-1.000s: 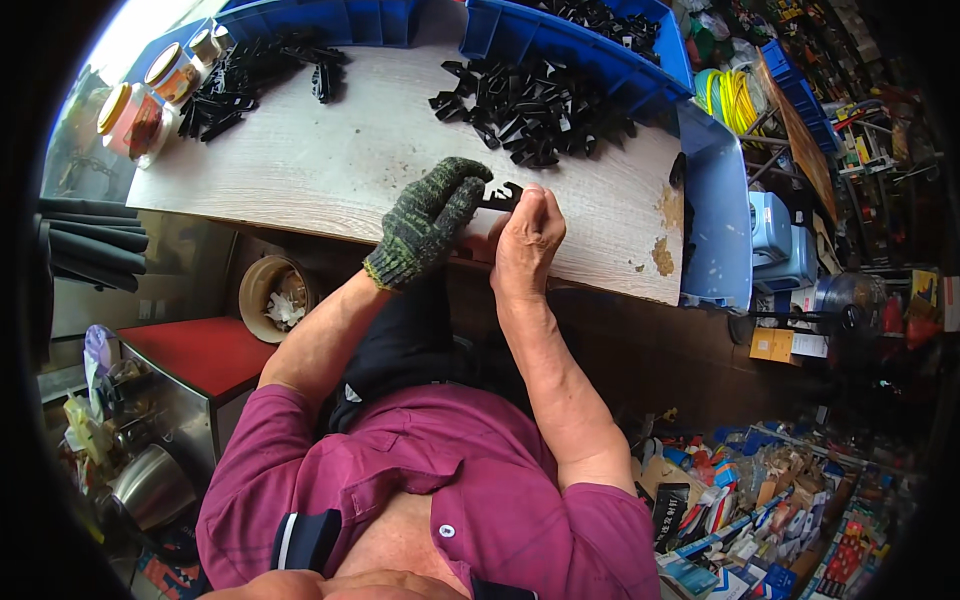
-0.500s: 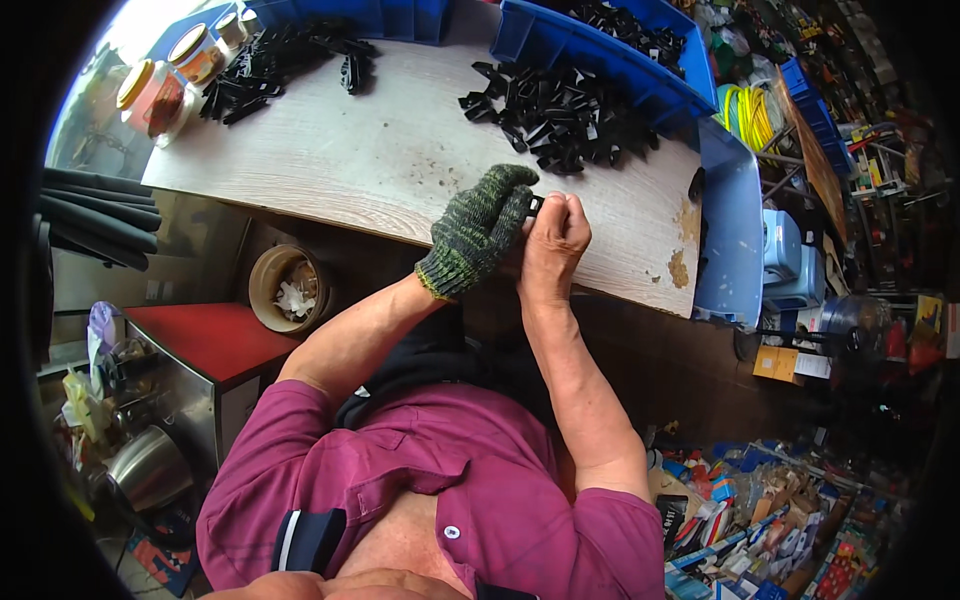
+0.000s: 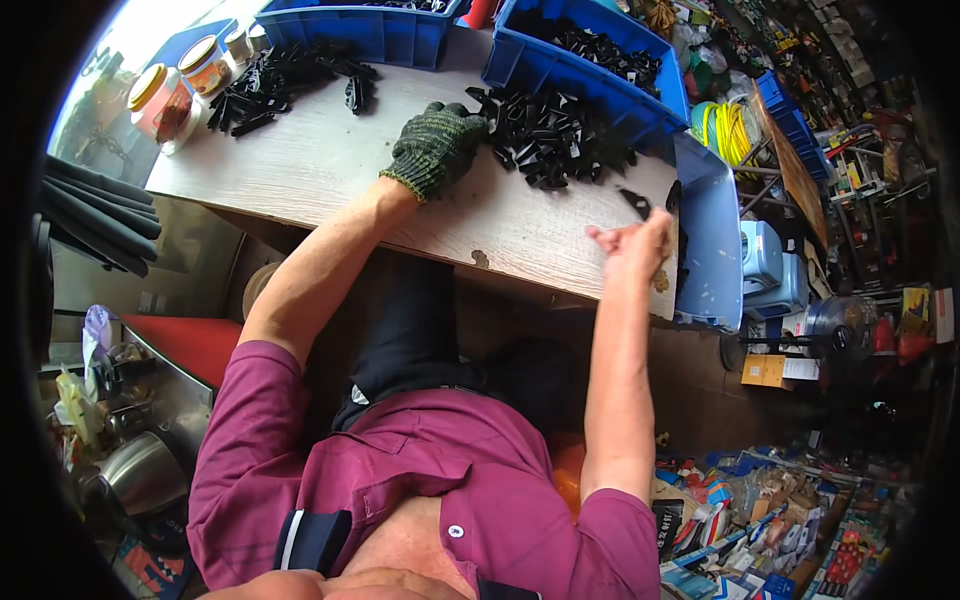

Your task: Manually assembling and inspecting small black plastic industrial components at a workbench.

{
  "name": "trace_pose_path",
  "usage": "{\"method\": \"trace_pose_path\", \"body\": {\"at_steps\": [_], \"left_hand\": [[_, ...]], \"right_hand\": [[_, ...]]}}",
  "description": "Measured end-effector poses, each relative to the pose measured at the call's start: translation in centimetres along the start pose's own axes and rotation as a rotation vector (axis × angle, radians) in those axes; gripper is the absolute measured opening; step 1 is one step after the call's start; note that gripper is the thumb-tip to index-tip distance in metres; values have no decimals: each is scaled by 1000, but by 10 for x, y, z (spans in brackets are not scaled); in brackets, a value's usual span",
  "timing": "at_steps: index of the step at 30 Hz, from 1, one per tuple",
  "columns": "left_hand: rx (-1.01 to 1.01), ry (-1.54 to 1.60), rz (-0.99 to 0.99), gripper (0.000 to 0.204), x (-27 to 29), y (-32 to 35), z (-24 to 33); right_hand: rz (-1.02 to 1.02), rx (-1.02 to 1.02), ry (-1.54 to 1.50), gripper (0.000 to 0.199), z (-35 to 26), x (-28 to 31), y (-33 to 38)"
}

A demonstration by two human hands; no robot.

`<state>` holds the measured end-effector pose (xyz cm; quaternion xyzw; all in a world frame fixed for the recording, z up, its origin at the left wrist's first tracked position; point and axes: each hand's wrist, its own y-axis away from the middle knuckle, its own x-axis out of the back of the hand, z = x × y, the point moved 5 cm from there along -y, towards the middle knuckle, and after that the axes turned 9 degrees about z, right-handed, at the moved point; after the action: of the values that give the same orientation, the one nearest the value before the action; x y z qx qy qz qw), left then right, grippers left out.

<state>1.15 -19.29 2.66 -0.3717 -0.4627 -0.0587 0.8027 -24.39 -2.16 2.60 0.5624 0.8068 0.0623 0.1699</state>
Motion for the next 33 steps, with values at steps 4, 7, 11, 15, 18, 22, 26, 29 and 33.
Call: {"method": "trace_pose_path", "body": {"at_steps": [4, 7, 11, 15, 18, 22, 26, 29, 33], "left_hand": [[-49, 54, 81, 19, -1, 7, 7], [-43, 83, 99, 15, 0, 13, 10], [38, 174, 49, 16, 0, 19, 9], [258, 792, 91, 20, -6, 36, 19], [333, 1148, -19, 24, -11, 48, 46], [334, 1137, 50, 28, -21, 62, 54], [279, 1142, 58, 30, -2, 61, 64], [334, 1069, -42, 36, -4, 58, 58], [209, 764, -98, 37, 13, 55, 59]], "right_hand": [[266, 134, 21, 50, -35, 43, -42], [251, 84, 90, 56, -25, 40, -32], [-74, -16, 162, 45, 15, 3, 3], [-437, -34, 286, 48, 45, -42, 53], [-546, 125, 313, 37, 61, -56, 67], [-557, 239, 253, 29, 64, -56, 77], [-573, 296, 215, 28, 68, -51, 69], [-592, 344, 216, 28, 71, -52, 66], [-600, 247, 261, 28, 70, -55, 77]]}}
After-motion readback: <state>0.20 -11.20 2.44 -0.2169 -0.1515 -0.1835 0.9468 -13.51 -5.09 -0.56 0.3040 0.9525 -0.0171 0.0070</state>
